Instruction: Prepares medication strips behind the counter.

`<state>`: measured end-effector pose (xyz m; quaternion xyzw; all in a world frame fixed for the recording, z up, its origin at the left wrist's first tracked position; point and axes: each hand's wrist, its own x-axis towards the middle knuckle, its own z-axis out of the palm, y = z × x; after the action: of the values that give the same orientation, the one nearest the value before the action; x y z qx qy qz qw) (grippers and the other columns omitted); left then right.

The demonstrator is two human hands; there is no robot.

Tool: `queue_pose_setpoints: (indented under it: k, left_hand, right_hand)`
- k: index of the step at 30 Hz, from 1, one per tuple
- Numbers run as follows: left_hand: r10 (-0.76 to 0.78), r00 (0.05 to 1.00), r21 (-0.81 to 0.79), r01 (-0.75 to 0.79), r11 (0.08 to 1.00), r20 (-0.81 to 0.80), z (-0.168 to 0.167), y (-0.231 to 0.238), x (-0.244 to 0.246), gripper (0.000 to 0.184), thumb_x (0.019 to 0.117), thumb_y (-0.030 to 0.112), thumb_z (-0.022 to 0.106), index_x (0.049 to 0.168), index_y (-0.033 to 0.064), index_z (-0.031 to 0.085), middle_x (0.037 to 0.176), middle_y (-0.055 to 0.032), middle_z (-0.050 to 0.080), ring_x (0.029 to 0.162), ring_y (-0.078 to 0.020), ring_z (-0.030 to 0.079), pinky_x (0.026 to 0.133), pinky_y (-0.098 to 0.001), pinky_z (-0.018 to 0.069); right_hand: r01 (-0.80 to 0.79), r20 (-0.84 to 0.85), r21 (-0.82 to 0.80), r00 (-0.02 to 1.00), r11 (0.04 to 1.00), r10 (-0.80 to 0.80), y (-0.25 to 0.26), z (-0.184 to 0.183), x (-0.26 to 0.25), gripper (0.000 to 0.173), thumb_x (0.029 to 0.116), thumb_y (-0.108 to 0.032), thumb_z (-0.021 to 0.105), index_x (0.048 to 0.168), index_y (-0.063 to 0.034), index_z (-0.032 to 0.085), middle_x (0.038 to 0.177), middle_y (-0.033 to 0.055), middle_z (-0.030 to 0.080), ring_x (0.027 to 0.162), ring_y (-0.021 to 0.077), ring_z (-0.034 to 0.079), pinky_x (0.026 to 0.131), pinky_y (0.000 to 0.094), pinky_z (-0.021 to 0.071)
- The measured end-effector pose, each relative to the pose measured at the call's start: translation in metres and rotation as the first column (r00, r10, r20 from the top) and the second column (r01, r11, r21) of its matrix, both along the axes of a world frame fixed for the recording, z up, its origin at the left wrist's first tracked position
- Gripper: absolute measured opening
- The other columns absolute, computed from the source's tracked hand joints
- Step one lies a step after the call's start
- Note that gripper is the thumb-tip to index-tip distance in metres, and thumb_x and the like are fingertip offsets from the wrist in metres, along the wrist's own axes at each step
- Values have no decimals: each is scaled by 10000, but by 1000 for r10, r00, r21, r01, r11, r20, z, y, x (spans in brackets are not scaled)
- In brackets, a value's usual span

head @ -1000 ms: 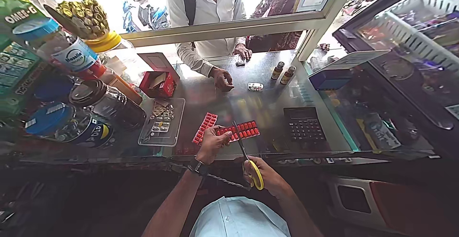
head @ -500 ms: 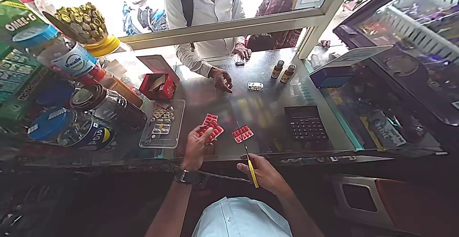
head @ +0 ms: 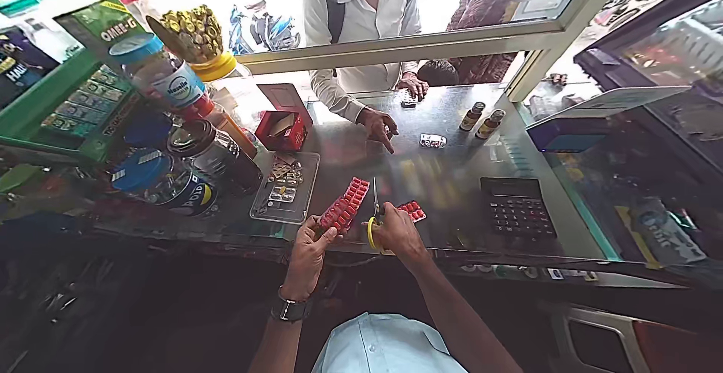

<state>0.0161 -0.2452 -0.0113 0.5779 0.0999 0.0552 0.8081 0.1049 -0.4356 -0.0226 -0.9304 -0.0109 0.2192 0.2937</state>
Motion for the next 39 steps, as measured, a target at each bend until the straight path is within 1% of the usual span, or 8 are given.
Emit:
queue_pose_setpoints:
  k: [6, 11, 17, 20, 25, 30, 35, 39]
  left_hand:
    - [11, 876, 621, -350, 702, 482, -21, -13, -11, 181, 870, -66, 641, 989, -23, 769, 1201, -162, 725, 1135, -184, 702, 983, -310, 585]
    - [-105, 776, 694, -484, 533, 622, -40, -44, -23, 203, 971, 51, 632, 1092, 130, 775, 1291, -122, 680, 1253, -183, 624, 1065, -310, 525]
    - [-101, 937, 437, -58, 898, 333, -24, -63, -35, 395, 1038, 212, 555, 1342, -39, 586, 1245, -65, 716, 1131, -140, 685, 978, -305, 571]
    - [-233, 961, 269, 188, 945, 147, -21, -64, -42, 627, 934, 334, 737, 1377, -44, 506, 1122, -76, 744, 1007, -176, 728, 867, -319, 619]
    - [-170, 967, 135, 146, 980, 188, -24, -76, -52, 285, 900, 162, 770, 1169, 78, 729, 1094, -8, 765, 980, -106, 729, 894, -263, 605]
    - [-238, 961, 121, 222, 968, 143, -35, -84, -62, 168, 997, 183, 641, 1059, 69, 749, 967, -19, 767, 864, -96, 735, 800, -255, 620]
    - [-152, 987, 116, 146, 982, 44, -34, -112, -56, 111, 956, 80, 656, 1008, 13, 728, 893, -40, 758, 810, -103, 732, 776, -250, 622]
    - [-134, 990, -32, 133, 991, -34, -32, -135, -33, 156, 983, 99, 636, 1053, -9, 724, 928, -86, 756, 835, -132, 734, 799, -275, 621]
  right_hand:
    - [-59, 99, 442, 995, 895, 16, -19, -8, -10, 383, 1021, -293, 600, 1306, -44, 658, 982, 90, 731, 818, 179, 715, 776, 368, 598]
    - [85, -93, 983, 995, 162, 45, -31, 9, -48, 412, 1041, -99, 560, 1430, 20, 500, 1180, 138, 691, 982, 200, 717, 870, 371, 619]
    - [-113, 158, 933, 982, 343, -107, -67, 10, -50, 384, 951, 31, 626, 1332, 57, 589, 1178, 100, 699, 1004, 124, 693, 905, 307, 593]
    - [16, 24, 982, 977, 189, -210, -64, 11, -65, 314, 876, 63, 702, 1150, -5, 564, 983, 54, 691, 863, 110, 689, 794, 287, 599]
    - [255, -250, 967, 922, -19, -296, -45, -4, -112, 190, 885, -5, 756, 910, -75, 582, 788, 18, 673, 720, 88, 662, 713, 277, 584]
    - [212, -179, 972, 944, 97, -277, -57, -21, -155, 181, 893, 61, 712, 1002, -48, 619, 919, 48, 726, 765, 121, 715, 701, 296, 623]
    - [-6, 270, 802, 896, 597, -353, -123, -27, -147, 153, 949, -25, 668, 1097, 4, 695, 1091, 74, 744, 926, 130, 730, 790, 300, 630]
    - [195, 676, 319, 639, 927, -367, -221, -50, -103, 216, 966, -52, 534, 1004, -32, 745, 1224, 105, 721, 1157, 228, 672, 986, 397, 546]
